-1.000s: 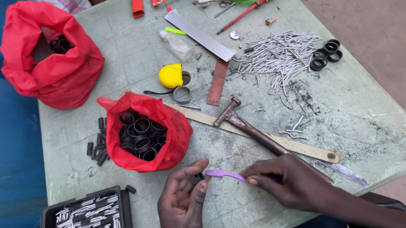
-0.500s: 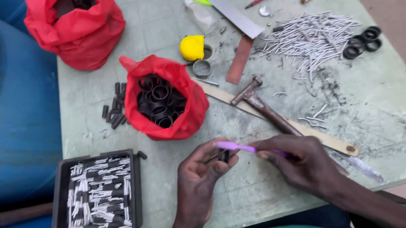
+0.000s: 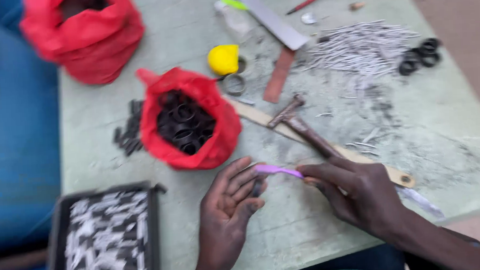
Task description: Cleaning small black circular components using a toothbrush on a workbench
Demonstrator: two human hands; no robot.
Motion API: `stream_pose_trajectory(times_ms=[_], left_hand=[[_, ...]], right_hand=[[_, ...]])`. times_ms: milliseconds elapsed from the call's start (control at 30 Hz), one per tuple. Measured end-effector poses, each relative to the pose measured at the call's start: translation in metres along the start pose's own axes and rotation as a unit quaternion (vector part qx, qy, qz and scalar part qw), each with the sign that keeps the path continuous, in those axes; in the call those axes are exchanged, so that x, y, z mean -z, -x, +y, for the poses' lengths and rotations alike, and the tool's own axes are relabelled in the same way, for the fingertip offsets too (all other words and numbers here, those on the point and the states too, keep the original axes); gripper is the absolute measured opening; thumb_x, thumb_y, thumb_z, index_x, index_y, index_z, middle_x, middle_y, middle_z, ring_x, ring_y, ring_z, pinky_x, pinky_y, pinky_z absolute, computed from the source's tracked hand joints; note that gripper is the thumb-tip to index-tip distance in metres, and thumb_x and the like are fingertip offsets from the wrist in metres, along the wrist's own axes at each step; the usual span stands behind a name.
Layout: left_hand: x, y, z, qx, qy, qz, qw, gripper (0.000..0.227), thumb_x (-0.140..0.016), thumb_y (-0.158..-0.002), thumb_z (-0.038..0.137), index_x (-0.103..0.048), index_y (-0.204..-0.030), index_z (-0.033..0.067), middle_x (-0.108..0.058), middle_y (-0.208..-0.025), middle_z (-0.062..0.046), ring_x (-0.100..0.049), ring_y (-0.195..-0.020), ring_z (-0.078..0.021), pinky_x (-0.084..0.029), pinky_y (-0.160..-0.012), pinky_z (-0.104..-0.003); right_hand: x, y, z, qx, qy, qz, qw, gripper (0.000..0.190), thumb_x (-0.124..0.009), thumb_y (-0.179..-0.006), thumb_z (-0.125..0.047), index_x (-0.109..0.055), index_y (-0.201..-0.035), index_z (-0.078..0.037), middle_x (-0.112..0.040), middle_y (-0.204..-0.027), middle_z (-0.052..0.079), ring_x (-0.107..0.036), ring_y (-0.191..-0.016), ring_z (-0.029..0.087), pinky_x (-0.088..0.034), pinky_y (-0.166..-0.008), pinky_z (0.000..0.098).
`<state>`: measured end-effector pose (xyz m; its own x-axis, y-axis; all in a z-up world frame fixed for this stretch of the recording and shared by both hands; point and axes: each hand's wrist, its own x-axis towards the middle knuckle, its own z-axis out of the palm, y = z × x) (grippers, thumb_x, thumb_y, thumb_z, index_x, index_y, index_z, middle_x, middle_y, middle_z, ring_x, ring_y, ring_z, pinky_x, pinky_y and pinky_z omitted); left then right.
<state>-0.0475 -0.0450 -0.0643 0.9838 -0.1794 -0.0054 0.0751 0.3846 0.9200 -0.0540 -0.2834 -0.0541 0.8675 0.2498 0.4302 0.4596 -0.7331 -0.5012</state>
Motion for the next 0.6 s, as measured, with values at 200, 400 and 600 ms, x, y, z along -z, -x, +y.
stream_pose_trajectory(times_ms=[200,400,600], left_hand=[[0.0,-0.001,0.003,0.014,-0.047,0.004,0.999,0.057,-0.076,-0.084,0.009,-0.056,-0.136,-0.0027,-0.076,-0.119,-0.029,-0.075,-0.115,-0.0308,-0.062,-0.1,-0.036],[0.004,-0.003,-0.003,0.052,-0.136,-0.022,0.989,0.036,-0.068,-0.091,0.01,-0.065,-0.126,0.0009,-0.075,-0.128,-0.015,-0.073,-0.114,-0.018,-0.055,-0.098,-0.026],[0.032,-0.002,-0.029,0.011,-0.033,0.047,0.998,0.053,-0.086,-0.067,-0.007,-0.065,-0.116,-0.0072,-0.078,-0.102,-0.024,-0.073,-0.086,-0.0222,-0.062,-0.083,-0.032]], right_hand=[[0.004,-0.001,-0.004,-0.06,-0.115,-0.053,0.99,0.027,-0.066,-0.09,-0.007,-0.078,-0.113,-0.015,-0.075,-0.069,-0.002,-0.054,-0.032,0.002,-0.04,-0.026,0.0208],[0.015,-0.007,-0.011,0.025,-0.11,0.003,0.994,0.026,-0.074,-0.089,-0.016,-0.076,-0.115,-0.015,-0.079,-0.082,0.001,-0.052,-0.04,0.006,-0.036,-0.035,0.0236],[0.008,-0.009,0.005,0.033,-0.044,-0.009,0.998,0.021,-0.068,-0.096,-0.022,-0.078,-0.114,-0.026,-0.069,-0.07,-0.002,-0.06,-0.045,0.014,-0.036,-0.039,0.0313]])
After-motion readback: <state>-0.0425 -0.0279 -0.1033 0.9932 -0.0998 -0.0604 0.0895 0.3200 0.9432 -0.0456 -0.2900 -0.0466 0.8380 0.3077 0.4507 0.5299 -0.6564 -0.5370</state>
